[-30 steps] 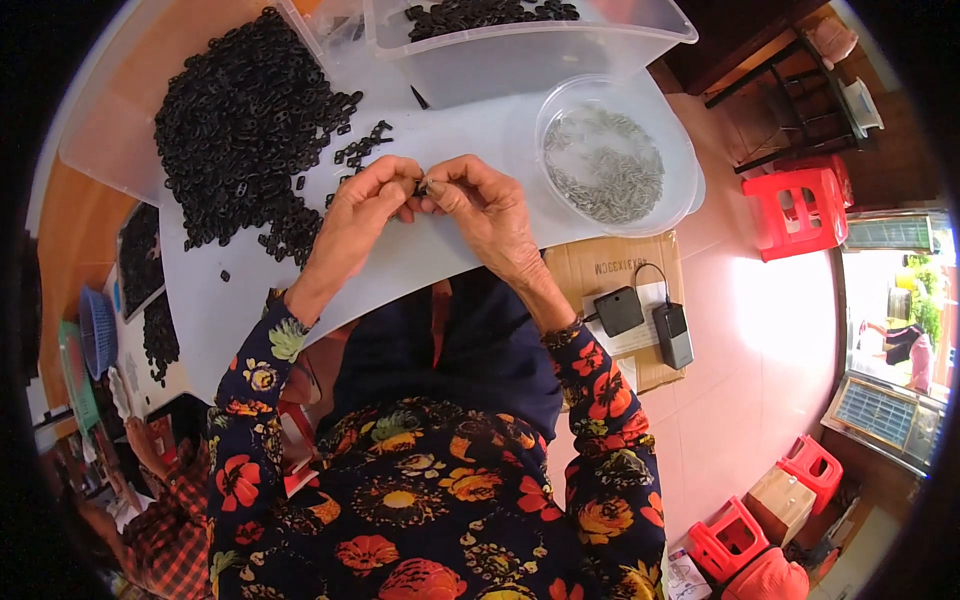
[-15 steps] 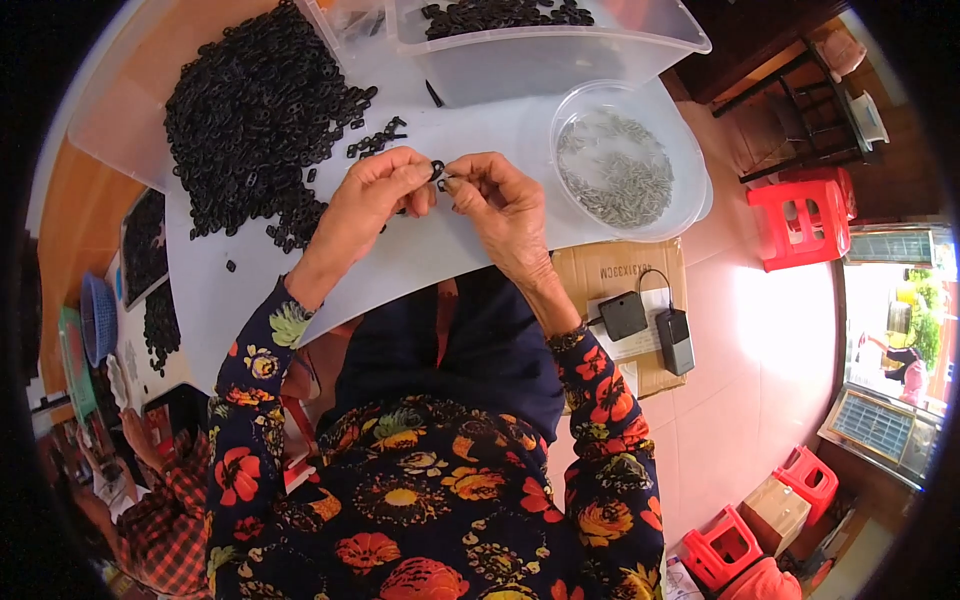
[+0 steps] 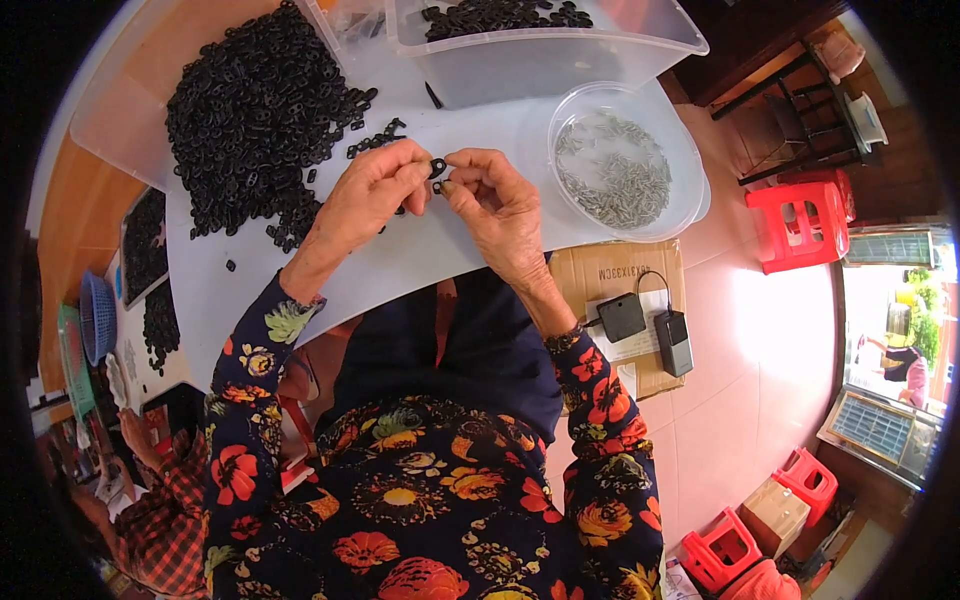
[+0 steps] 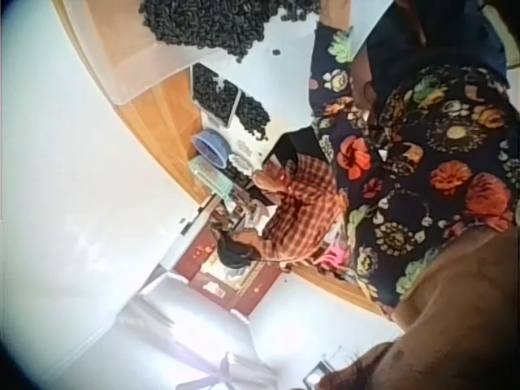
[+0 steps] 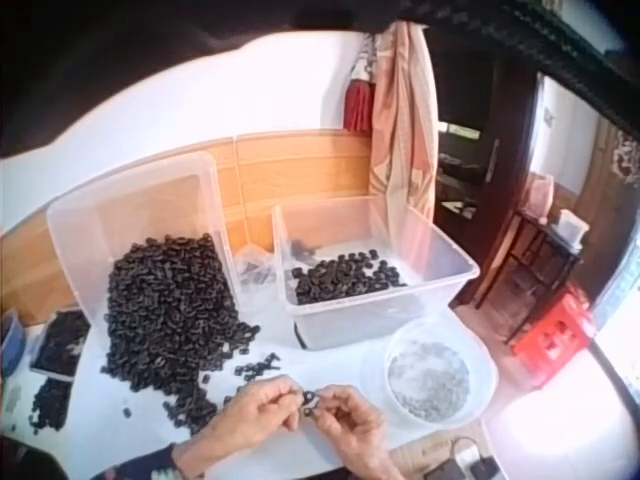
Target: The person assembles plastic components by picking up plastic pieces and inserting metal pins into them by hand.
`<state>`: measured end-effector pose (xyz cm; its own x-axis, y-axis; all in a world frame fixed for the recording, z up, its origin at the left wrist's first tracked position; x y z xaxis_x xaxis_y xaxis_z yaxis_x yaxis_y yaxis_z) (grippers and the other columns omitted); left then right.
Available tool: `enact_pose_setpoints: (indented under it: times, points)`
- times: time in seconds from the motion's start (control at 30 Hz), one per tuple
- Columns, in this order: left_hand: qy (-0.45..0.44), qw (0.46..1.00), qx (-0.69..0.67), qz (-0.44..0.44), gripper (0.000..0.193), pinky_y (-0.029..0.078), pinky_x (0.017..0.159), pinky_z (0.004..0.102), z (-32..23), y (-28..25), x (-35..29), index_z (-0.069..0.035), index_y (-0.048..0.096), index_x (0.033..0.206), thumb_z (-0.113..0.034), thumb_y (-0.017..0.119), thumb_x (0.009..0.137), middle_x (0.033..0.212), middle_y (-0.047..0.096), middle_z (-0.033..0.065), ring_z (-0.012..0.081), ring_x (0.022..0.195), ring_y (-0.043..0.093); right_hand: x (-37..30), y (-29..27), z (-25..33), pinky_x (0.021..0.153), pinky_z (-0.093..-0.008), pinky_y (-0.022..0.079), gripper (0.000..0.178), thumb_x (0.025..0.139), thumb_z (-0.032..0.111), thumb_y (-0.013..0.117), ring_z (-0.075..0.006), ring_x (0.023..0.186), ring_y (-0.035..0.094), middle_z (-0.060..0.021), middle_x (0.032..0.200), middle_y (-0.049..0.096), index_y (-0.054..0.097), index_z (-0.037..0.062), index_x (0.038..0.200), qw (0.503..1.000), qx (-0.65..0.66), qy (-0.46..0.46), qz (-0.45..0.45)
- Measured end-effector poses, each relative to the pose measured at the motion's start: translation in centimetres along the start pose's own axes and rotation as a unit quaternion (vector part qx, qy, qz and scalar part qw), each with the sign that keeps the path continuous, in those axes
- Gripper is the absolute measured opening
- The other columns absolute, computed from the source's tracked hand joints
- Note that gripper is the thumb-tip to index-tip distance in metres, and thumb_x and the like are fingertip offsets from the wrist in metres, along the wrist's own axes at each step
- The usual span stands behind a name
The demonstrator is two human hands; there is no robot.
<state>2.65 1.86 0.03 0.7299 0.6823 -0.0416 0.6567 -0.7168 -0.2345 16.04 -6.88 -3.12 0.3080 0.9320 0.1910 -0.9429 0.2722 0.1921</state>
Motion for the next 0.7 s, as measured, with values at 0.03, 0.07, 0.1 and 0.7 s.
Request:
enact_pose_setpoints:
  times: [0.03, 0.07, 0.1, 0.7]
  points:
    - [0.013, 0.999, 0.031, 0.006, 0.02, 0.039, 0.053, 0.0275, -0.1, 0.0, 0.1, -0.001, 0.057, 0.084, -0.017, 0.047, 0.091, 0.062, 0.058, 0.0035, 0.01, 0.056, 0.05, 0.0, 0.0, -0.1, 0.079, -0.0214, 0.047, 0.026, 0.086, -0.005, 0.06, -0.0056, 0.083, 0.056, 0.0003, 0.088, 0.059, 0.057, 0.0009, 0.111, 1.0, -0.003, 0.001, 0.001]
    - [0.013, 0.999, 0.03, 0.006, 0.02, 0.039, 0.053, 0.0275, -0.2, -0.1, 0.2, -0.001, 0.057, 0.084, -0.017, 0.047, 0.091, 0.062, 0.058, 0.0035, 0.01, 0.056, 0.05, 0.0, 0.0, -0.1, 0.079, -0.0214, 0.047, 0.026, 0.086, -0.005, 0.06, -0.0056, 0.083, 0.056, 0.0003, 0.088, 0.059, 0.057, 0.0009, 0.111, 1.0, -0.003, 0.001, 0.001]
    - [0.022, 0.998, 0.049, 0.015, 0.02, 0.039, 0.052, 0.0281, -0.5, -0.2, 0.4, 0.0, 0.057, 0.084, -0.016, 0.047, 0.09, 0.06, 0.057, 0.0041, 0.0107, 0.055, 0.049, 0.0, -0.1, 0.0, 0.079, -0.0213, 0.046, 0.027, 0.086, -0.005, 0.06, -0.0056, 0.083, 0.056, 0.0003, 0.087, 0.059, 0.057, 0.0009, 0.112, 1.0, -0.003, 0.002, 0.001]
    - [0.059, 0.998, 0.008, 0.016, 0.036, 0.04, 0.055, 0.0284, 0.9, 1.4, 0.2, -0.002, 0.05, 0.078, -0.031, 0.042, 0.098, 0.058, 0.051, 0.0037, 0.011, 0.056, 0.046, -0.1, -0.1, 0.3, 0.076, -0.0224, 0.047, 0.029, 0.085, -0.006, 0.059, -0.0078, 0.08, 0.056, -0.0017, 0.088, 0.06, 0.056, -0.0011, 0.114, 1.0, 0.012, -0.001, -0.014]
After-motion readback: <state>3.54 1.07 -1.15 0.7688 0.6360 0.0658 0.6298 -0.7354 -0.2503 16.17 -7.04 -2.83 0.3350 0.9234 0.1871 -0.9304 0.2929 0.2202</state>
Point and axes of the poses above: each hand's wrist, its own x-axis towards the middle knuckle, its own y-axis out of the palm, z = x × y, the point moved 3 cm from there along x, towards the middle knuckle
